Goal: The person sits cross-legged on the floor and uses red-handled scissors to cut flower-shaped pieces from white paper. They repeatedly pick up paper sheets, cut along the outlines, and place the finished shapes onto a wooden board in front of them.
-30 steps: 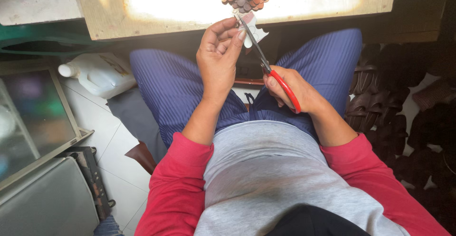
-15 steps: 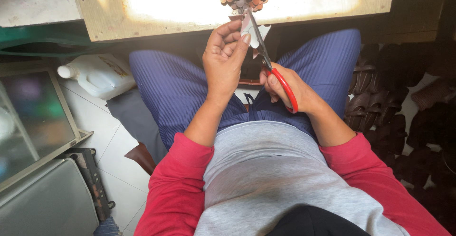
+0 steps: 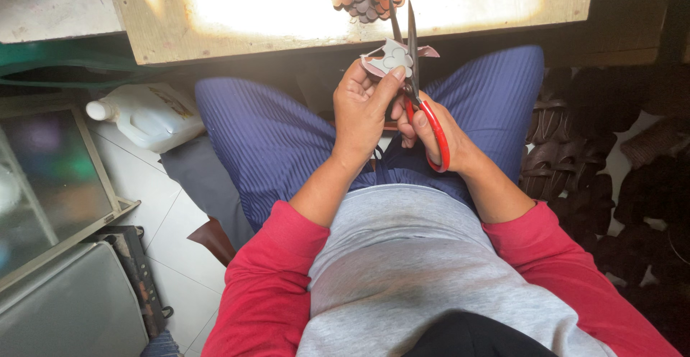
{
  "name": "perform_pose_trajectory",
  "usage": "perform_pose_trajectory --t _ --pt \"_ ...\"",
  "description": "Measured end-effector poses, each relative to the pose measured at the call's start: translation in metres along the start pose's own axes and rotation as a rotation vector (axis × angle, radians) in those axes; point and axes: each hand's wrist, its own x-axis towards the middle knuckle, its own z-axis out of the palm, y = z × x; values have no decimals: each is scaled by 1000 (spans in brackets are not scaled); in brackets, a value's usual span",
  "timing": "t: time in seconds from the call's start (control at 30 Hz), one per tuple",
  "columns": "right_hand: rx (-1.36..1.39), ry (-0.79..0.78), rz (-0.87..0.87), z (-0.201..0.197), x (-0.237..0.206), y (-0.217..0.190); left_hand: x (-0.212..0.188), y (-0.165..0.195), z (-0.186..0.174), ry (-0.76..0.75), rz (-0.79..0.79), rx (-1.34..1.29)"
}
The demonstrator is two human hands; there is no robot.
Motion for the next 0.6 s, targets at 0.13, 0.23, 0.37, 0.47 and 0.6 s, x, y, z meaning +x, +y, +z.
perform_pose_trajectory --t 0.13,0.23,0.37,0.47,0.6 --pt "-53 -11 12 -3 0 -3 2 -2 -2 17 45 61" --pt "-53 -28 17 -5 0 -4 3 -3 -4 25 59 76" --pt "-44 -16 34 -5 -1 -4 3 -4 -5 14 59 88" --pt "-75 -1 71 -6 -2 -3 3 -3 -6 4 63 94" --pt "-101 27 86 -5 -3 -3 3 -3 -7 -2 61 88"
